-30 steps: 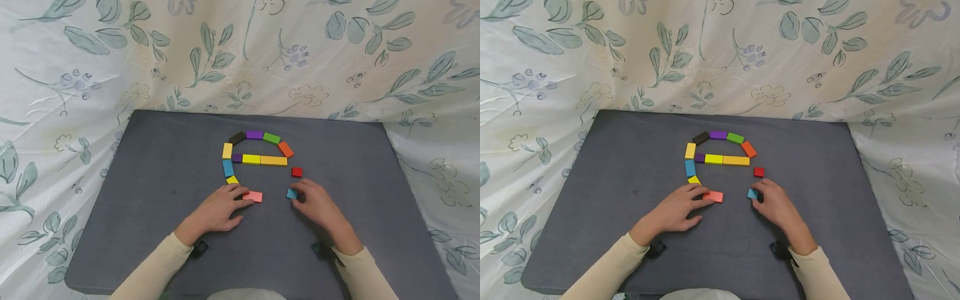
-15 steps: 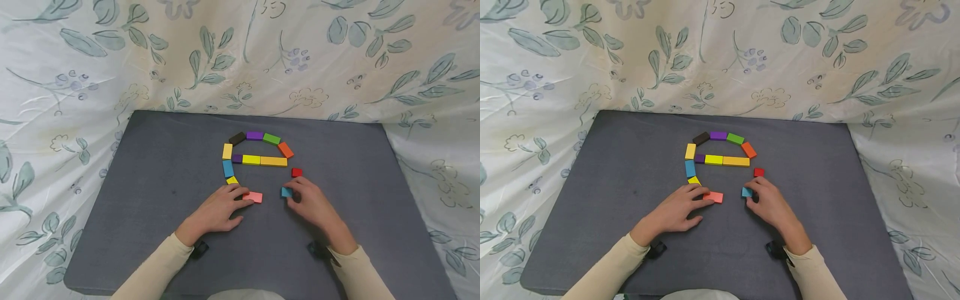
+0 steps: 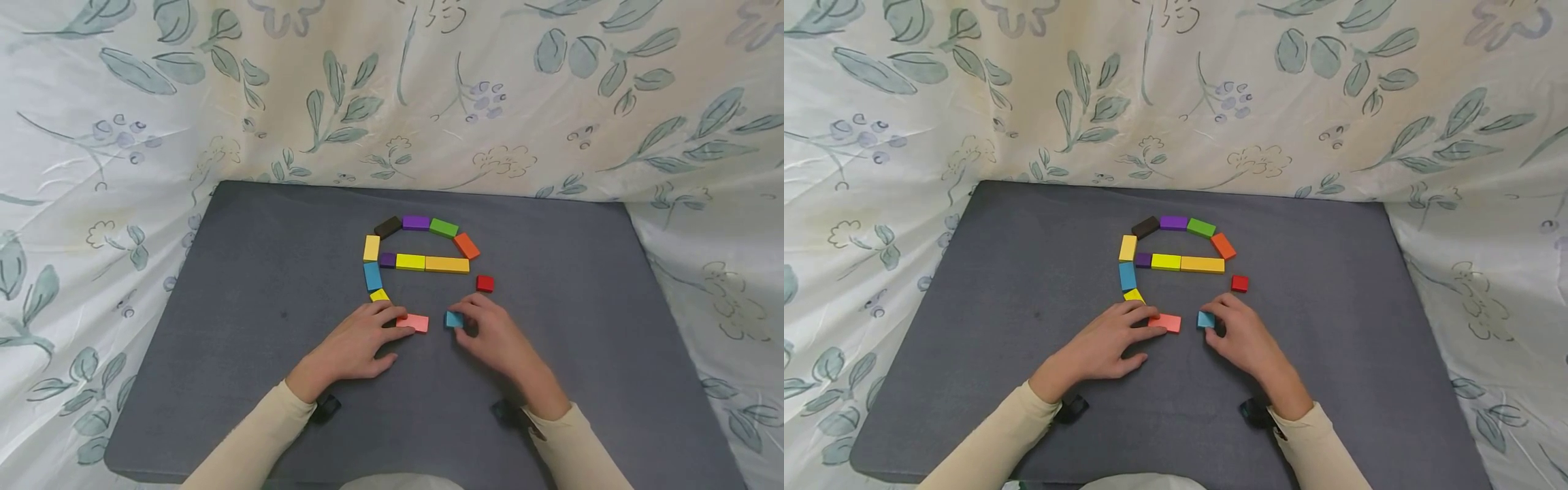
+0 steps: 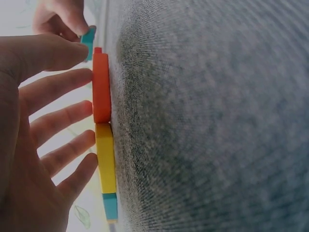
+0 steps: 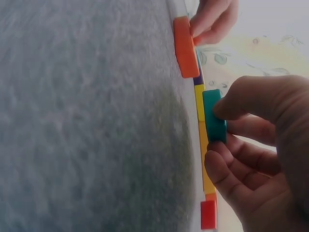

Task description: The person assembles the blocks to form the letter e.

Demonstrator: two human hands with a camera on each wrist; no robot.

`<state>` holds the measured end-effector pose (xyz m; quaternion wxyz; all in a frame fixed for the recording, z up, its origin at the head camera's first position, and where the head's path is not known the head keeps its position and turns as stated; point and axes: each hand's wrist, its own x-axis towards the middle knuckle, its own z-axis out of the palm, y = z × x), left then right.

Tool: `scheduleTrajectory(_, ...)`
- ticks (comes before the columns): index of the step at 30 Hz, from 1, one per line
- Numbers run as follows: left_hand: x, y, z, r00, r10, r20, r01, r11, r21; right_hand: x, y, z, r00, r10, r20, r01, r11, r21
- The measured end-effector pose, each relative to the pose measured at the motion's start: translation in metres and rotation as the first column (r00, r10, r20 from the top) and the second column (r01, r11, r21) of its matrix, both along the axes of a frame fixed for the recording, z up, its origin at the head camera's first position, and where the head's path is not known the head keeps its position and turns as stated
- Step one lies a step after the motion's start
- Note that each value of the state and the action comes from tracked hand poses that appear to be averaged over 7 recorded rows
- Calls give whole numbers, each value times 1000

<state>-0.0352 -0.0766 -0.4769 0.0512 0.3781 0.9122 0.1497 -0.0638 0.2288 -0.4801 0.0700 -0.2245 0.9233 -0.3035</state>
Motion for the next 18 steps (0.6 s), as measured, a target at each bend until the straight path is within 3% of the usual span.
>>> scheduleTrajectory(18, -3, 0, -2, 1000, -6, 19, 6, 1000, -16, 8, -19, -6, 999, 45, 10, -45, 999, -25)
